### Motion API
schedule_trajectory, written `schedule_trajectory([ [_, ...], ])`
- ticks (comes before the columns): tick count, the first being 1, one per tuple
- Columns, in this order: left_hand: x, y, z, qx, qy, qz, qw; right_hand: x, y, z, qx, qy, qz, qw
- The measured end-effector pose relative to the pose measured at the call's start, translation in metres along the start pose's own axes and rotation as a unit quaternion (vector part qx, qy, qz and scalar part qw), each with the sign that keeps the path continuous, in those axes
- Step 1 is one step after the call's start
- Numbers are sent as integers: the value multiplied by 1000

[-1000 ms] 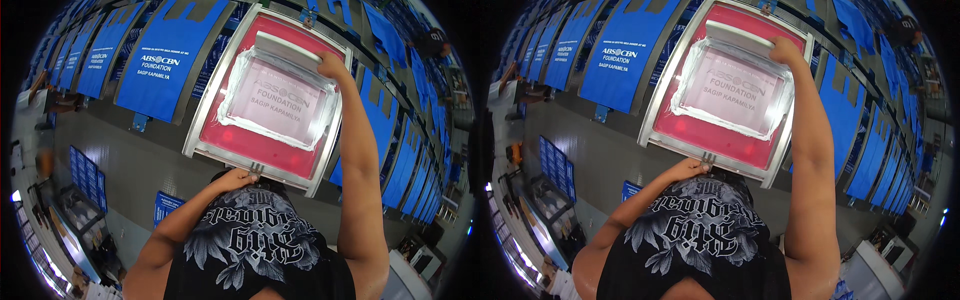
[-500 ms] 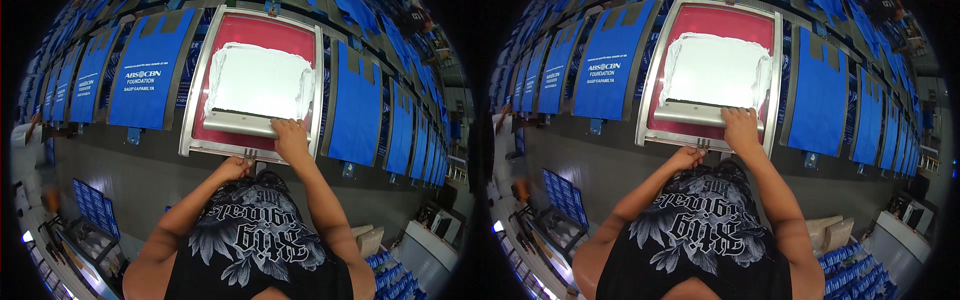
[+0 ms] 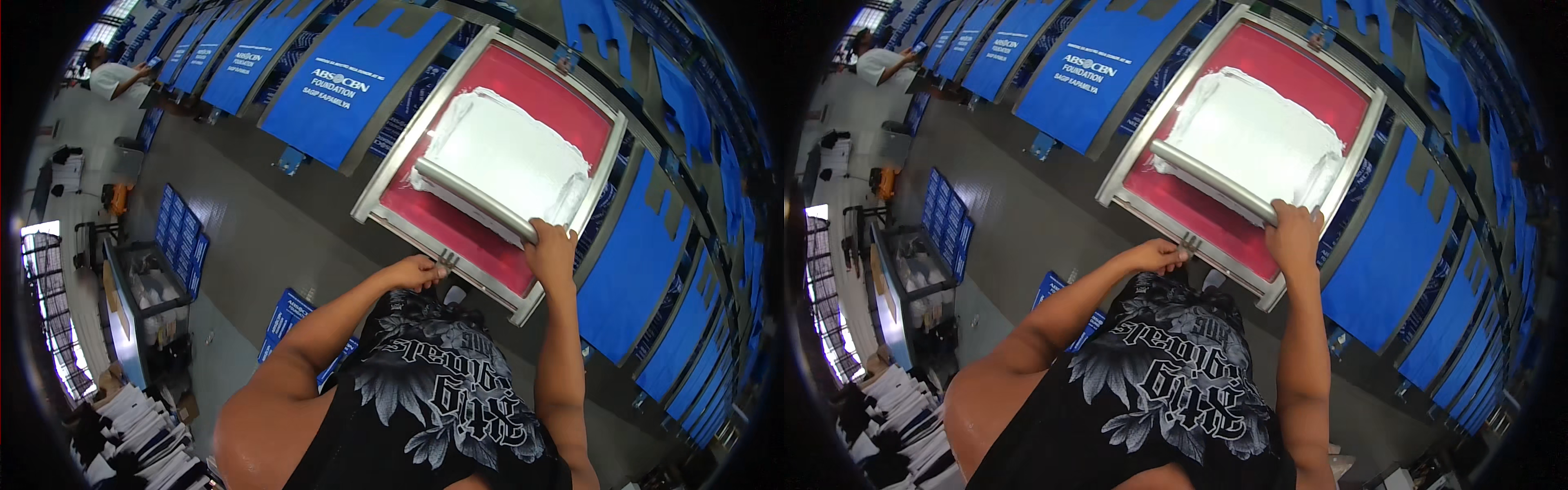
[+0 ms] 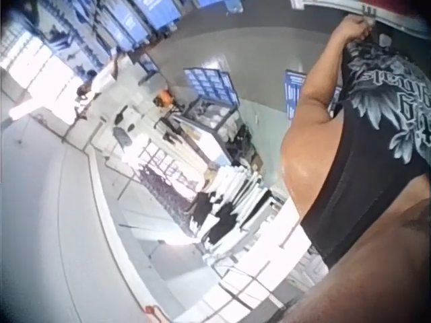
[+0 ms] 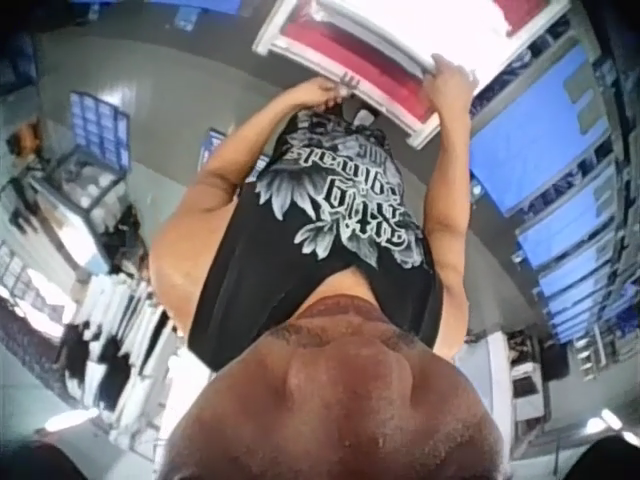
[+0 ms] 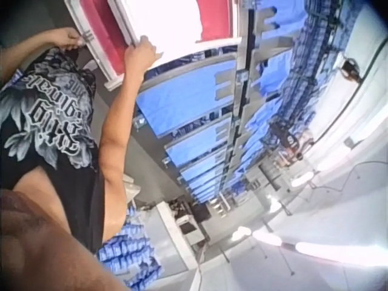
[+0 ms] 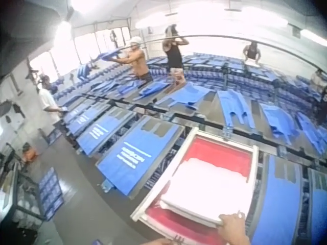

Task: Manually applying white ink to a blue garment using a screen printing frame and squeegee.

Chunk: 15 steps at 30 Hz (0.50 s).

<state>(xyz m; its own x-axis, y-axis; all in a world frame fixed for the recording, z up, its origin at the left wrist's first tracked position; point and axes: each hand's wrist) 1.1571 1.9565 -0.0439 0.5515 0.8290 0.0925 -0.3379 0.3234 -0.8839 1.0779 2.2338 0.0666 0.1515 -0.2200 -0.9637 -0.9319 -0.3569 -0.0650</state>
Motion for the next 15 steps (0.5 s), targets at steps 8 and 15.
schedule_trajectory([
  [8,-58,-86,130,480,403,442,642,22,-23,-10,56,-3,-27,998],
  [15,-96,-22,199,383,579,267,669,2,-3,16,86,70,0,994],
])
Point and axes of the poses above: each hand's wrist, its own y-axis towards the middle knuckle, its own x-axis out of the palm, z = x × y, and after that the axes turned 11 degrees about -x, right-handed
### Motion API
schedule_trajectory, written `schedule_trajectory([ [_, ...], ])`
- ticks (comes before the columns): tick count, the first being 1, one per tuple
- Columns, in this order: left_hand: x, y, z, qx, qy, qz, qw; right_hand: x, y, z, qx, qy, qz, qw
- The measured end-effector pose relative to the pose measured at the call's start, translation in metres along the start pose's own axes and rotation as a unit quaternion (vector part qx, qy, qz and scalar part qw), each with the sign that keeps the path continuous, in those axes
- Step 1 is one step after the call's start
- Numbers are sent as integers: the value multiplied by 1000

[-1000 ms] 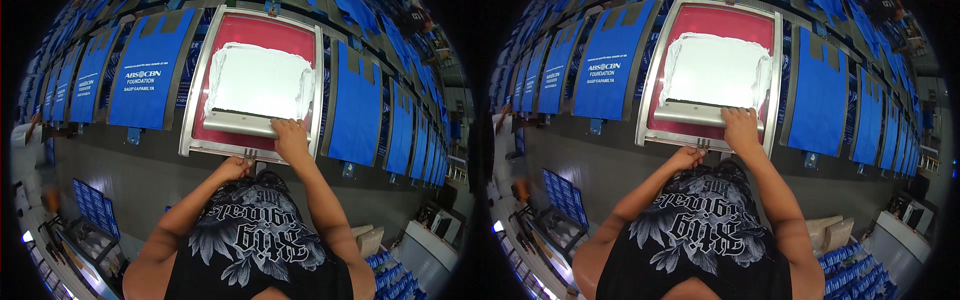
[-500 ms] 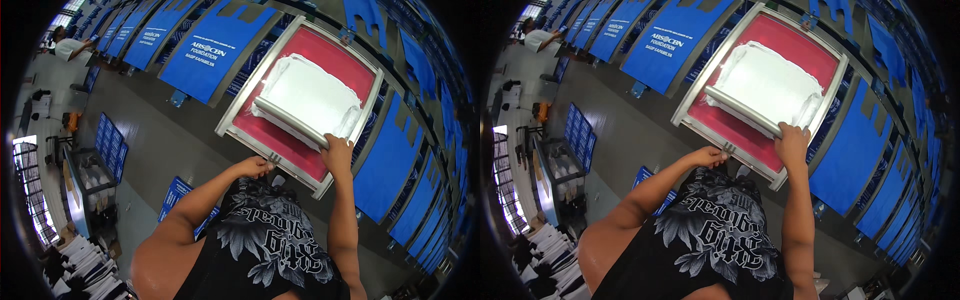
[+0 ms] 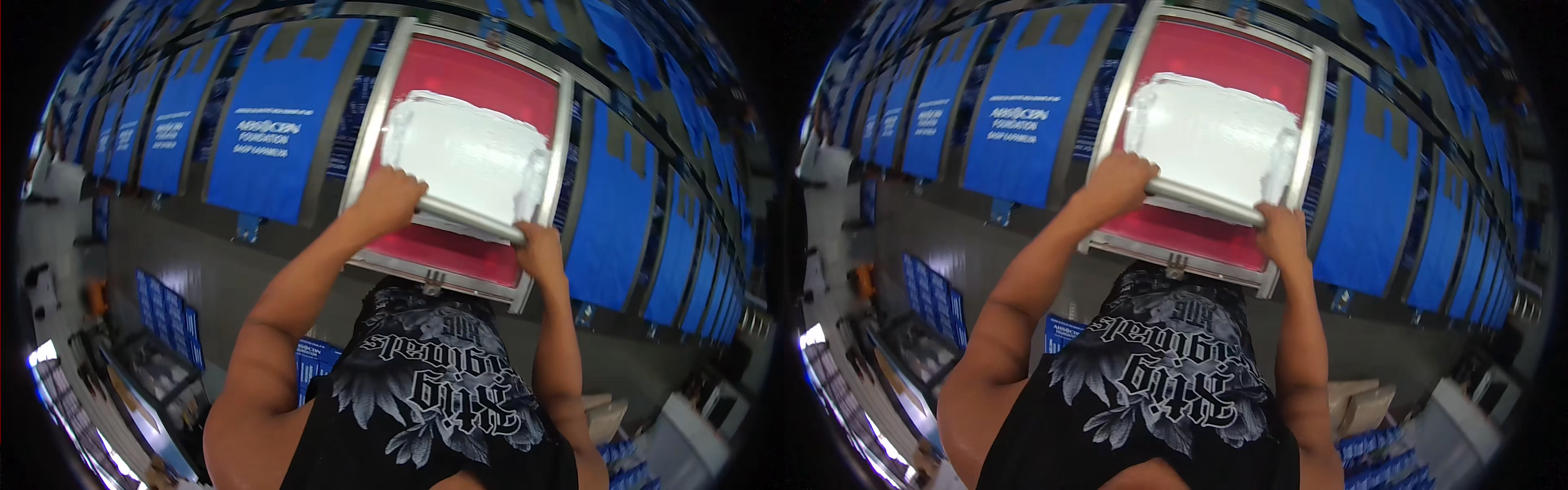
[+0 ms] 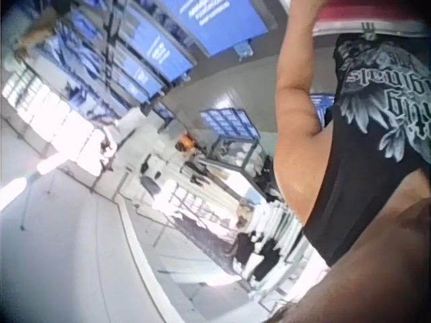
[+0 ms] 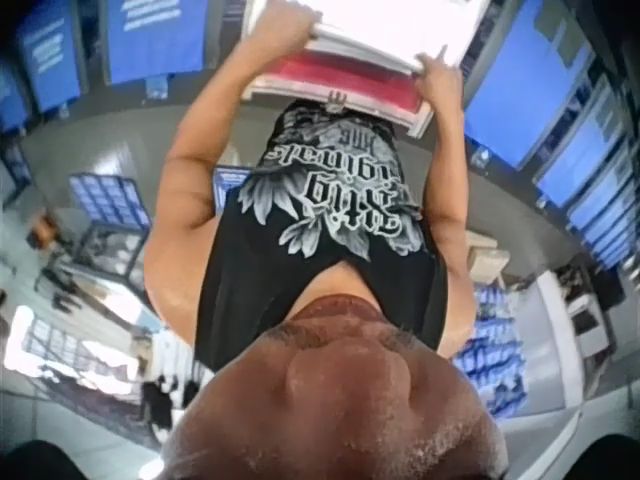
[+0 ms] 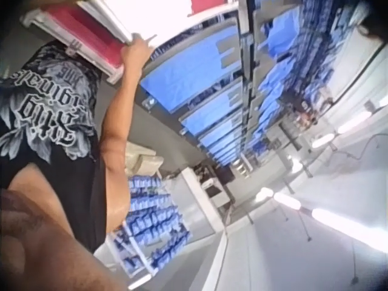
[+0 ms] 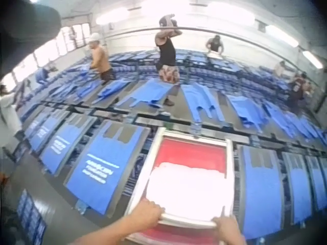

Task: Manually applying white ink to a blue garment using a screen printing frame and squeegee.

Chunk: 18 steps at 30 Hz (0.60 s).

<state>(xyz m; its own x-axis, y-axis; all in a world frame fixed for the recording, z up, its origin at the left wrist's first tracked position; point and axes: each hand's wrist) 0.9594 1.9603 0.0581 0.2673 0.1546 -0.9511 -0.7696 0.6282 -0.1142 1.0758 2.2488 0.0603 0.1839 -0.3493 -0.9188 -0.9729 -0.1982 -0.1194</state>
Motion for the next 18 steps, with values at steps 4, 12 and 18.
schedule_trajectory([
  [4,-31,68,-14,-39,5,76,996,-24,62,39,-32,-67,84,994],
  [12,58,51,-42,-51,-26,145,988,32,68,40,-48,-123,77,988],
  [18,47,-63,0,-66,-70,61,993,20,-36,-21,-13,1,-3,1000],
])
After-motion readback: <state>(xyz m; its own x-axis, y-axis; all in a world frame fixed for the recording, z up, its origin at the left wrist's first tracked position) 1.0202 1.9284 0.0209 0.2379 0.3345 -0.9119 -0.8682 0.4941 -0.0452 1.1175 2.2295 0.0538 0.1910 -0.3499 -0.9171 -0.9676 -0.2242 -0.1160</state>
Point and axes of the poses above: each hand's wrist, its own y-axis towards the middle knuckle, its own x-axis out of the palm, z = x × y, and after that the axes turned 11 degrees about -x, right-handed
